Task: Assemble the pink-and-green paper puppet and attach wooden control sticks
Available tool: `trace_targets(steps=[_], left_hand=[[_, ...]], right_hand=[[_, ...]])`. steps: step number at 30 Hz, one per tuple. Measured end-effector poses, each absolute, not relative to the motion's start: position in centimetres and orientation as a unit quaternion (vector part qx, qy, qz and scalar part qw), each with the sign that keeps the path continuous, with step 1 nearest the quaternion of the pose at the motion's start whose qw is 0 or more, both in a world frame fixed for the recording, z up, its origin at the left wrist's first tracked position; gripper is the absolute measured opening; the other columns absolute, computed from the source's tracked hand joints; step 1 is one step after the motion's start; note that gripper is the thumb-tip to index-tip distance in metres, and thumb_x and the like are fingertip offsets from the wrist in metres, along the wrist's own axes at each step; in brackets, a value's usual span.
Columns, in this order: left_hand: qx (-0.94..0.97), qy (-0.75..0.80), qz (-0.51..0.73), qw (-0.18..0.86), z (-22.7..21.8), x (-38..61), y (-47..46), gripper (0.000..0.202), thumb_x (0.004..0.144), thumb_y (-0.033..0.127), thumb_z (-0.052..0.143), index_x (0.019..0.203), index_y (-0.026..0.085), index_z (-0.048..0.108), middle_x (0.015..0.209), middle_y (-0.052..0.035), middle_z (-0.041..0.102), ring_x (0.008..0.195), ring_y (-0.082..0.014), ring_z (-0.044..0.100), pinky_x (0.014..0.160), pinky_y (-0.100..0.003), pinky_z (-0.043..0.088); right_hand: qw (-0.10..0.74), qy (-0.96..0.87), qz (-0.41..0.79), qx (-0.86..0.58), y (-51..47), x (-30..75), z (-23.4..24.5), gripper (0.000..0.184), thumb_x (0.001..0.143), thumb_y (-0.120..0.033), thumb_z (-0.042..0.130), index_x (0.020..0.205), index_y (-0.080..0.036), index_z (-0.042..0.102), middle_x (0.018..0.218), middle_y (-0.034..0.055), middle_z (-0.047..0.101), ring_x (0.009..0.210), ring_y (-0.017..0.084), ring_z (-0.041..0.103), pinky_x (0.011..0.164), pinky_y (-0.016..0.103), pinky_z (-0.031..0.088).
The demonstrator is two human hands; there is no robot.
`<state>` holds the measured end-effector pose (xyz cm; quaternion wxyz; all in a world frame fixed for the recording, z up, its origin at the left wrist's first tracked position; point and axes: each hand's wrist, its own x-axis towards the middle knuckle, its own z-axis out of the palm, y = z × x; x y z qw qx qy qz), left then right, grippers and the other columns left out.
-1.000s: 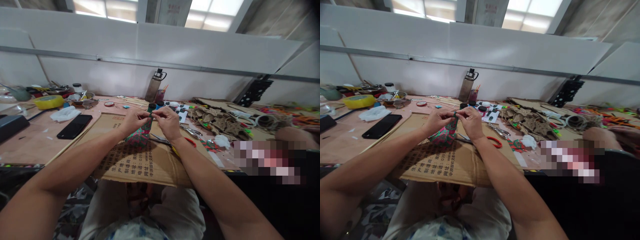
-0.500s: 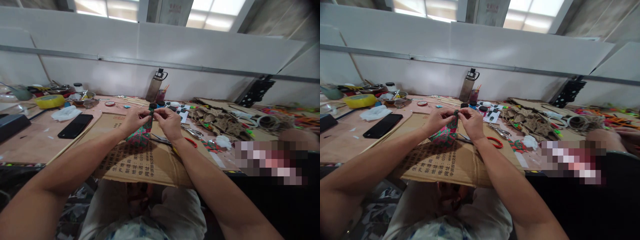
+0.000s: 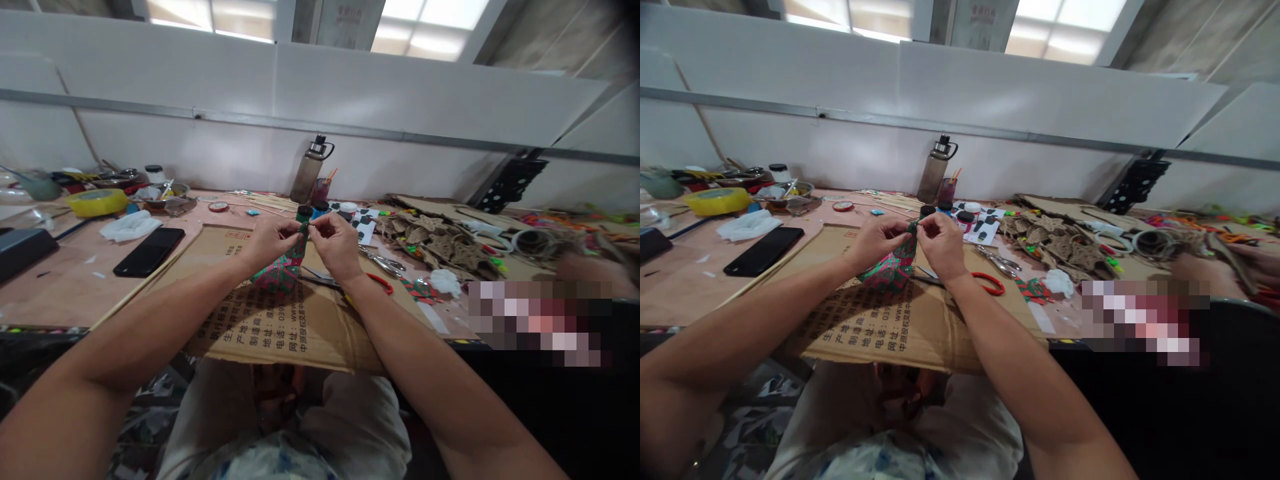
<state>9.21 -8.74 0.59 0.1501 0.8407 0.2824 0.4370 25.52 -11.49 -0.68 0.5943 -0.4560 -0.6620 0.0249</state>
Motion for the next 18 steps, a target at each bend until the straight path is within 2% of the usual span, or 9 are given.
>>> trace_targets(steps=[5, 12, 18], left_hand=[[0.837, 0.275, 0.442, 0.167, 0.41, 9.36, -8.75, 0.018, 0.078, 0.015, 0.058, 0.086, 0.017, 0.075, 0.077, -0.0015, 0.073, 0.069, -0.0138, 0.061, 0.065, -0.025, 0.045], [0.835, 0.295, 0.433, 0.169, 0.46, 9.28, -8.85, 0.017, 0.078, 0.016, 0.059, 0.086, 0.016, 0.074, 0.078, -0.0019, 0.072, 0.074, -0.0150, 0.061, 0.068, -0.025, 0.044], [0.840, 0.289, 0.427, 0.169, 0.58, 9.32, -9.06, 0.015, 0.079, 0.018, 0.059, 0.085, 0.016, 0.073, 0.076, -0.0016, 0.071, 0.072, -0.0141, 0.060, 0.067, -0.025, 0.044]], right_hand=[[0.596, -0.663, 0.007, -0.453, -11.42, 25.54, -0.75, 0.007, 0.076, -0.021, 0.058, 0.070, -0.021, 0.058, 0.069, -0.0007, 0.057, 0.063, 0.014, 0.054, 0.062, 0.028, 0.046], [0.593, -0.671, 0.022, -0.445, -11.37, 25.63, -0.98, 0.006, 0.077, -0.023, 0.064, 0.072, -0.019, 0.064, 0.072, 0.0007, 0.063, 0.066, 0.015, 0.058, 0.065, 0.029, 0.047], [0.586, -0.671, 0.045, -0.452, -11.36, 25.52, -1.01, 0.006, 0.077, -0.022, 0.063, 0.072, -0.020, 0.065, 0.073, 0.0012, 0.065, 0.069, 0.016, 0.060, 0.067, 0.029, 0.049]])
